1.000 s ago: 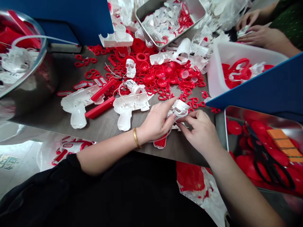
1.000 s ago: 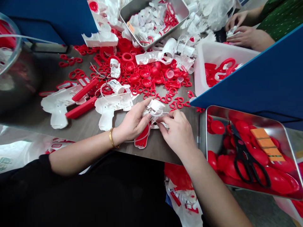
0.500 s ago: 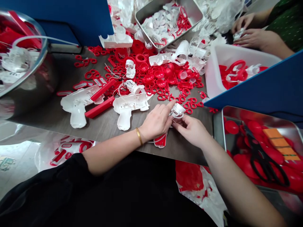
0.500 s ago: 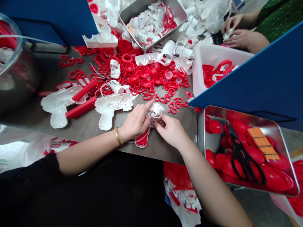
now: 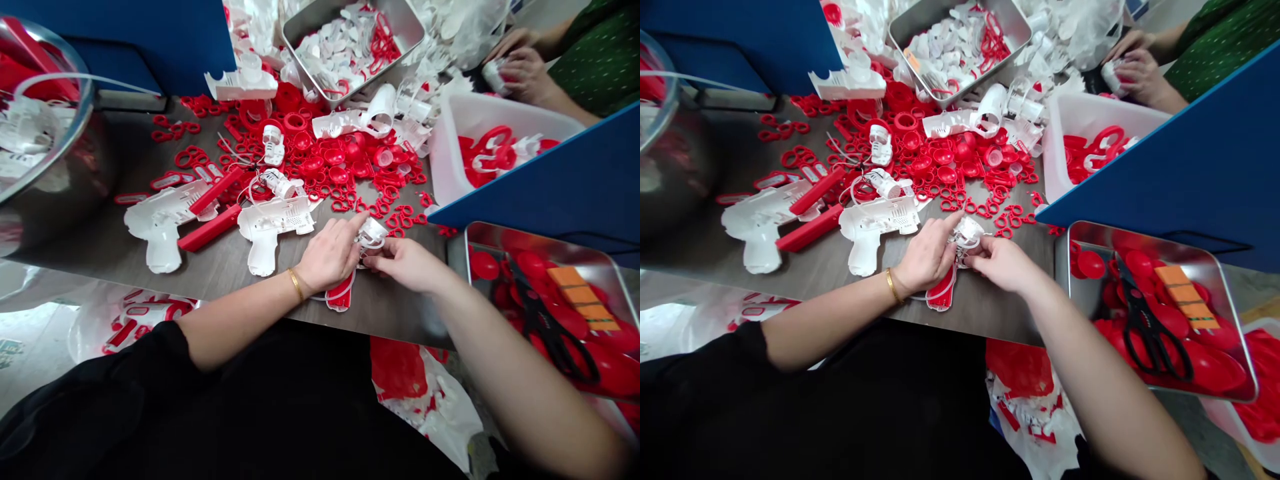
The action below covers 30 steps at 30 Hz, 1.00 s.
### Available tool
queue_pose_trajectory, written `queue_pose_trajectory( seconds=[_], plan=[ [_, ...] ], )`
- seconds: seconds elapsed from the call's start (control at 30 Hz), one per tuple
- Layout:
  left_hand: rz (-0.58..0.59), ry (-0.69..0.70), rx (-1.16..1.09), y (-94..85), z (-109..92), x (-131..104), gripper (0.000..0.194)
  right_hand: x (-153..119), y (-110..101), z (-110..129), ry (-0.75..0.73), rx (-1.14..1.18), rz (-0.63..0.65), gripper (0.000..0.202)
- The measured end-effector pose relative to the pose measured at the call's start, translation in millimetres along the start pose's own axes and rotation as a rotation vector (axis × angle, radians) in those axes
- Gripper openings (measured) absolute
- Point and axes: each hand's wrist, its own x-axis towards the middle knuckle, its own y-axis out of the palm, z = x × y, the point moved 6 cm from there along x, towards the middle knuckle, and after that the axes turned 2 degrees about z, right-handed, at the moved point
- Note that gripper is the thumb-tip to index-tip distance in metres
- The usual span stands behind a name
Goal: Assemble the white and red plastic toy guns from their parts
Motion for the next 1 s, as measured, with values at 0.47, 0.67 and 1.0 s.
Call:
queue_pose_trajectory(
  seconds=[0.47,0.67,1.0],
  plan=[
    [0.219,-0.068,0.062,-10.4,-13.5,-6.1,0.056,-47.3,-6.7,18.1,-0.493,-0.456,-0.485,0.04],
    [0.171,-0.172,-0.074,-6.1,-4.4,-19.6,0.052,-27.8,1.1,12.8,-0.389,-0.39,-0.313,0.042],
    [0.324,-0.205,0.009,-3.3,0.2,-16.8,0.046,-6.7,0.3,30.8,-0.262,-0.569,0.022,0.028]
  ],
)
